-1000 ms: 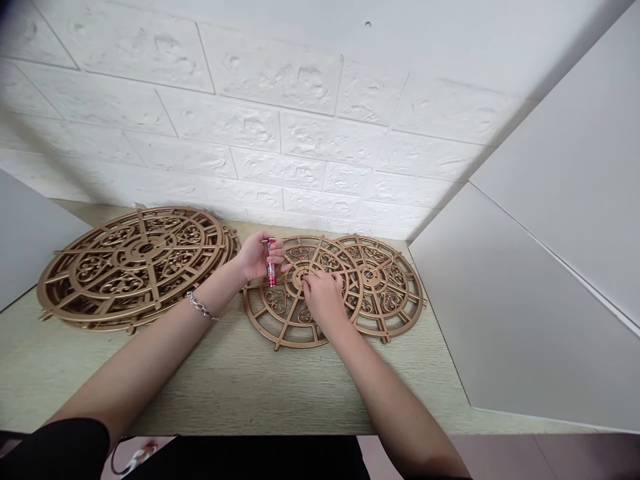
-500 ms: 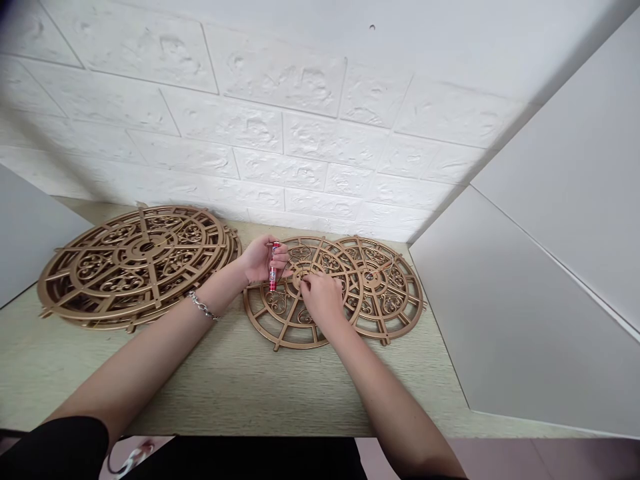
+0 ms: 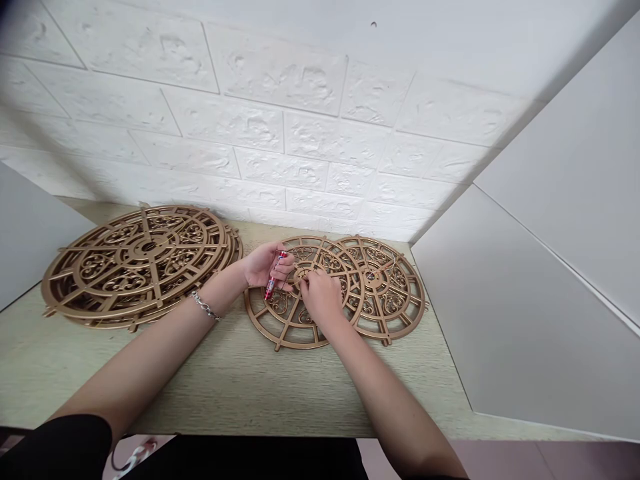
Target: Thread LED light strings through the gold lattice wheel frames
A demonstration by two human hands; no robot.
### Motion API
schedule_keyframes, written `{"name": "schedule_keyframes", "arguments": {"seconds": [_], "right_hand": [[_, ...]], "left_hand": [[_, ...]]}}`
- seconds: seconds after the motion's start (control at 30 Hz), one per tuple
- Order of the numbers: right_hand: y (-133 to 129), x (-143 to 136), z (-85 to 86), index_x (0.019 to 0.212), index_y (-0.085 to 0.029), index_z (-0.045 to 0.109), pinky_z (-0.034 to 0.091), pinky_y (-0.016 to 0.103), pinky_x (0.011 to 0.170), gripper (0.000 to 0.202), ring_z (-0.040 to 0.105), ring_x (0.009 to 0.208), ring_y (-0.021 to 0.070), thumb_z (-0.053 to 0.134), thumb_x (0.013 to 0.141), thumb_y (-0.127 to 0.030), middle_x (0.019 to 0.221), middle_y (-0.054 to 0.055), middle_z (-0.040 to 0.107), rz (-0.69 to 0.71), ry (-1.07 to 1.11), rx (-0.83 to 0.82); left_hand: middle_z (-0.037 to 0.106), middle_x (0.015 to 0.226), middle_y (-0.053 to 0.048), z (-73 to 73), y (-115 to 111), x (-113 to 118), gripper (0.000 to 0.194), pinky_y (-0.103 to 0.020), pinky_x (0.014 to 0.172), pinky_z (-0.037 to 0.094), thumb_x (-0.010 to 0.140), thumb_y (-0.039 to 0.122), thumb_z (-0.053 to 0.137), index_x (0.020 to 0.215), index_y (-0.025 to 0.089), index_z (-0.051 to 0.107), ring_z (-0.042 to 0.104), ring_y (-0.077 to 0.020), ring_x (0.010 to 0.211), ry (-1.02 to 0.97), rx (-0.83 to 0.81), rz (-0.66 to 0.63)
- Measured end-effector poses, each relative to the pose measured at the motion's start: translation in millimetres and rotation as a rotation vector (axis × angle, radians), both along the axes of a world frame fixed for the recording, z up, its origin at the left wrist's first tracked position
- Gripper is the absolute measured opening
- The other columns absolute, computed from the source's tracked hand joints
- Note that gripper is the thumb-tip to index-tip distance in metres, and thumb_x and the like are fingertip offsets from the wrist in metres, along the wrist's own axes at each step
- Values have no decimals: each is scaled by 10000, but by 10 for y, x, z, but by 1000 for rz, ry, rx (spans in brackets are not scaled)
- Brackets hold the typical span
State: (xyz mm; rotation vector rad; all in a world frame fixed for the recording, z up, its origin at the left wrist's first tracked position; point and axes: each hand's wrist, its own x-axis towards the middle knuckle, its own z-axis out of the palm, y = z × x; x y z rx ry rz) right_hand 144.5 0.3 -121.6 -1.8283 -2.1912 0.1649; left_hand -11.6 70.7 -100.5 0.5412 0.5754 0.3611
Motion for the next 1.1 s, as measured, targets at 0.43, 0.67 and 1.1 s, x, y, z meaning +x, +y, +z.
{"name": "schedule_keyframes", "arguments": {"seconds": [0.43, 0.67, 1.1], "right_hand": [[-21, 104, 23, 692, -182, 571, 391, 254, 654, 127, 523, 691, 139, 513, 805, -183, 752, 8, 558, 205, 458, 38], [-153, 104, 102, 736, -196, 588, 431, 302, 801, 120, 605, 805, 153, 507, 823, -213, 829, 19, 670, 352, 618, 130], [-304, 165, 262, 774, -205, 654, 504, 258, 629, 175, 636, 683, 143, 515, 847, -281, 736, 25, 683, 336, 809, 359]], "left_hand": [[315, 422, 34, -12, 24, -51, 237, -301, 421, 475, 719, 247, 409, 530, 201, 274, 284, -82, 306, -121, 2, 40], [311, 404, 30, -34, 64, -52, 218, -261, 402, 439, 682, 230, 407, 530, 200, 253, 301, -83, 299, -116, -52, 265], [314, 405, 28, -22, 32, -32, 203, -263, 393, 435, 698, 244, 384, 526, 195, 287, 300, -83, 298, -38, -25, 289]]}}
